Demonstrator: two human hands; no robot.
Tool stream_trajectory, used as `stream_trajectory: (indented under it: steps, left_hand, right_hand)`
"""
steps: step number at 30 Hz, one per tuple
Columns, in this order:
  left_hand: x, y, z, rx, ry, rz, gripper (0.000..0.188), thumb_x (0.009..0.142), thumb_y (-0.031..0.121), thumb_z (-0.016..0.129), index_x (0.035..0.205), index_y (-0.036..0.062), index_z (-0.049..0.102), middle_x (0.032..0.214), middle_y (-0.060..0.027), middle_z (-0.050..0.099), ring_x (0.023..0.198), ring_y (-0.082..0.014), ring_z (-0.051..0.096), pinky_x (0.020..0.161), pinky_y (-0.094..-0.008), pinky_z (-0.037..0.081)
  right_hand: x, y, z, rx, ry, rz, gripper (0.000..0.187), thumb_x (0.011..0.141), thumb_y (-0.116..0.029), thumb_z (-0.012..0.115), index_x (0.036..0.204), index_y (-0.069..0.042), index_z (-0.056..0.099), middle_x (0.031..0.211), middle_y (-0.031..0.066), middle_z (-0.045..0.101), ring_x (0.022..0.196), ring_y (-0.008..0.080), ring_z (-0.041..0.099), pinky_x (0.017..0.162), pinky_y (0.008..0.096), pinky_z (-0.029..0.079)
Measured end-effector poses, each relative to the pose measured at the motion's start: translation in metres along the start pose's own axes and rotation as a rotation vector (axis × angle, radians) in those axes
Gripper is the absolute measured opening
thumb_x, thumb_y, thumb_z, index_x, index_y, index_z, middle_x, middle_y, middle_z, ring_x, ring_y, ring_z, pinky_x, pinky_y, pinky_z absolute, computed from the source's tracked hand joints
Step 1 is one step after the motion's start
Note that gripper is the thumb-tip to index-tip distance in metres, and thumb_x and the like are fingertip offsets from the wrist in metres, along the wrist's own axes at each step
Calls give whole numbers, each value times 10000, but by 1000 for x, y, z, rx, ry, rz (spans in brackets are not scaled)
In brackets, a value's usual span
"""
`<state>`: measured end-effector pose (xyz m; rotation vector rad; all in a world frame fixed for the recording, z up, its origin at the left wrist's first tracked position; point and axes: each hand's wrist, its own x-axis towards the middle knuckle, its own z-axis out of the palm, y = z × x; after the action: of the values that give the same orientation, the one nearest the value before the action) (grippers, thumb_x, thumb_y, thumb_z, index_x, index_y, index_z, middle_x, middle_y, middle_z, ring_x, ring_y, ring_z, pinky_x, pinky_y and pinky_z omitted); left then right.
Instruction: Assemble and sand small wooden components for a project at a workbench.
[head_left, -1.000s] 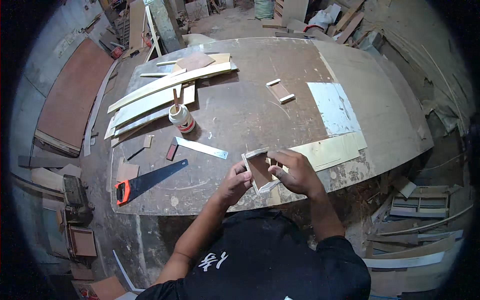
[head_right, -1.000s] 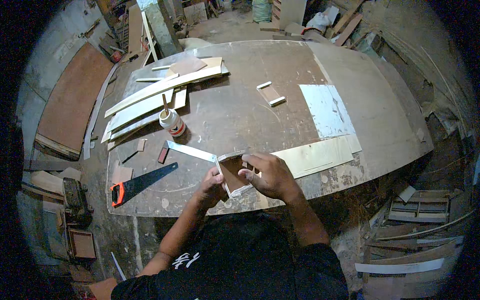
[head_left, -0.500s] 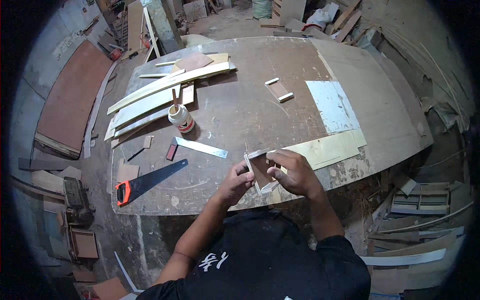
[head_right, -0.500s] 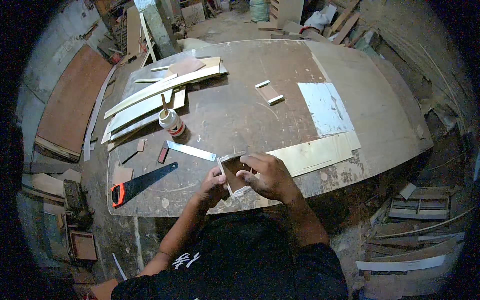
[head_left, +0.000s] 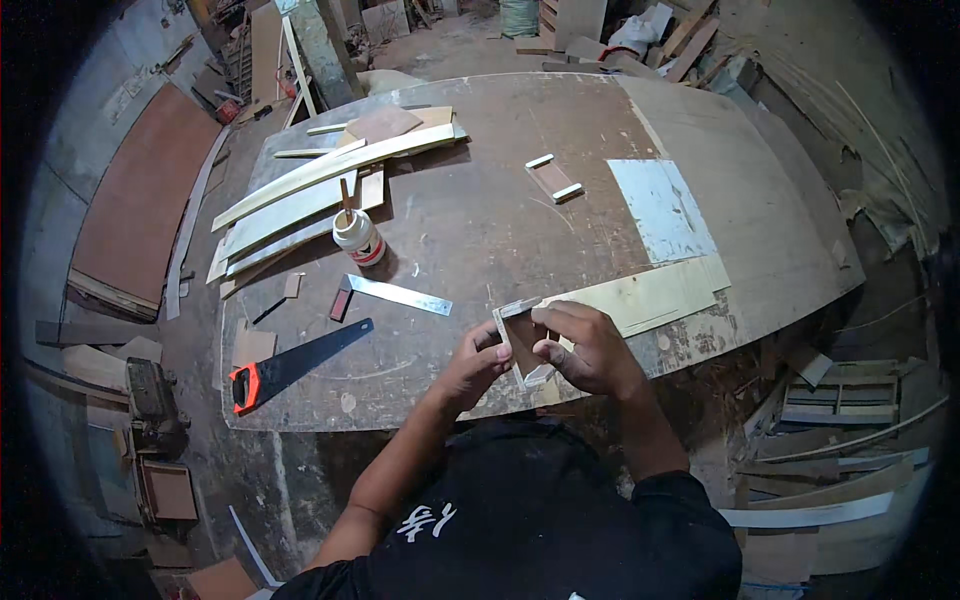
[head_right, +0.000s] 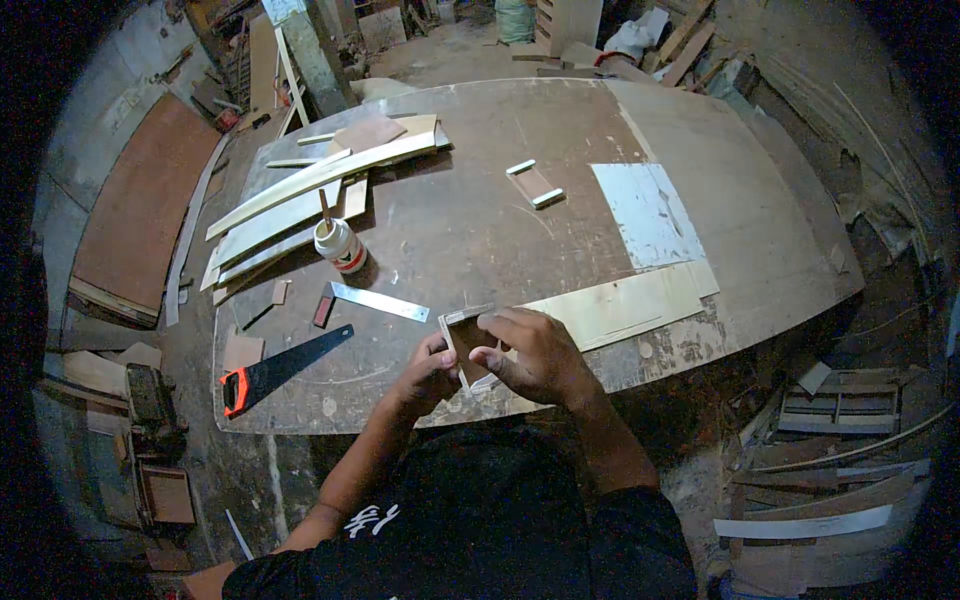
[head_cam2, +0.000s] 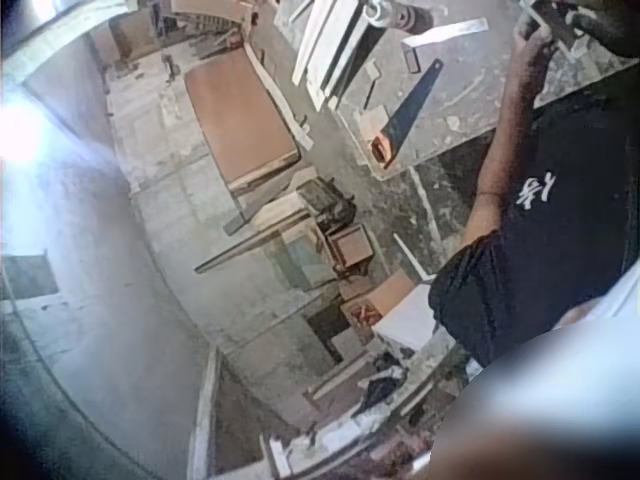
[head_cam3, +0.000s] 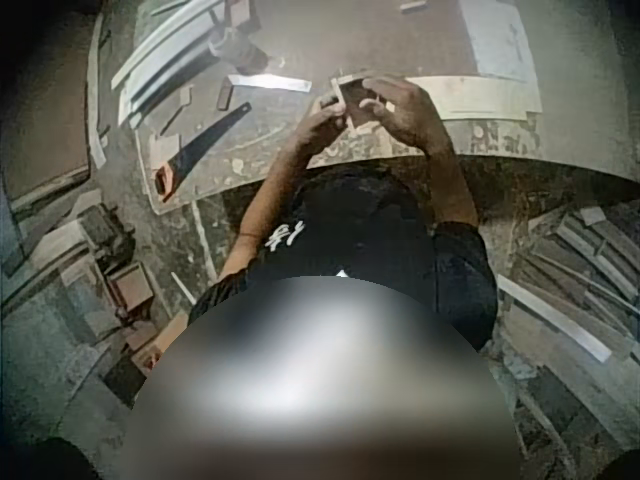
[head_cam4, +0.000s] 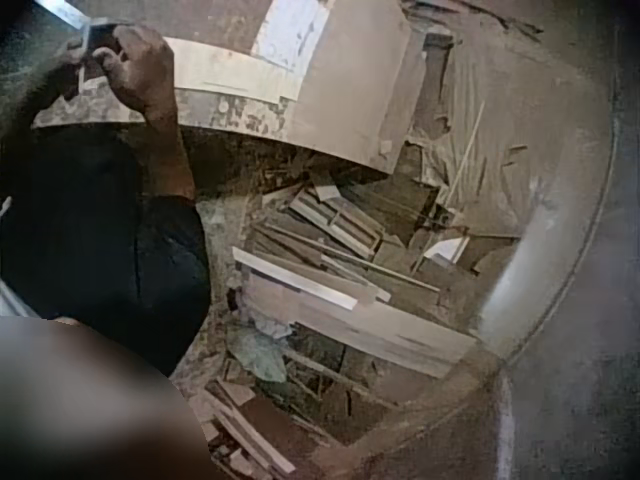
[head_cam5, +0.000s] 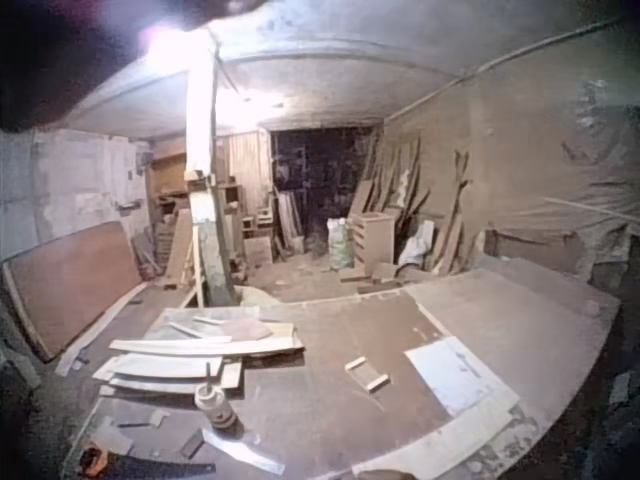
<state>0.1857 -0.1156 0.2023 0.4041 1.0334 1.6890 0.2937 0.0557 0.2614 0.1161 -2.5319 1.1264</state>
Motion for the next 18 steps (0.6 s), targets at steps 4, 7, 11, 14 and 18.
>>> stream_trajectory:
  steps: [4,7,11,14,18]
  left_hand:
    - [1,-1,0,7,-15,4,608,747,372,712,1185,3,507,992,-15,560,811,-83,479,711,-223,380]
    - [0,1,3,19,-15,12,625,748,378,709,1201,3,500,1037,-34,566,871,-103,504,764,-239,398]
    - [2,-1,0,39,-34,13,645,749,384,709,1220,3,486,1102,-60,569,957,-135,536,833,-260,417]
    - [1,-2,1,35,-29,7,642,751,368,710,1225,0,482,1120,-68,568,984,-147,544,853,-269,426]
    - [3,-7,-1,-2,-49,34,615,766,328,700,1231,-6,475,1130,-79,567,1028,-165,550,896,-293,439]
  right_hand:
    - [1,-5,-3,-4,-29,11,561,894,-517,479,945,36,566,782,182,561,717,346,563,644,392,450]
    - [1,-7,-3,-7,-37,1,552,893,-504,491,973,36,574,796,184,571,721,345,569,649,391,455]
    - [0,-7,-1,11,-56,4,563,897,-508,478,1039,26,588,815,178,588,734,328,586,663,382,465]
    - [1,-12,-1,12,-44,-3,582,899,-537,454,1063,4,595,815,162,594,741,314,593,677,376,469]
    - [1,-15,1,55,-28,-3,603,892,-567,443,1074,-13,598,798,141,591,743,303,594,683,374,470]
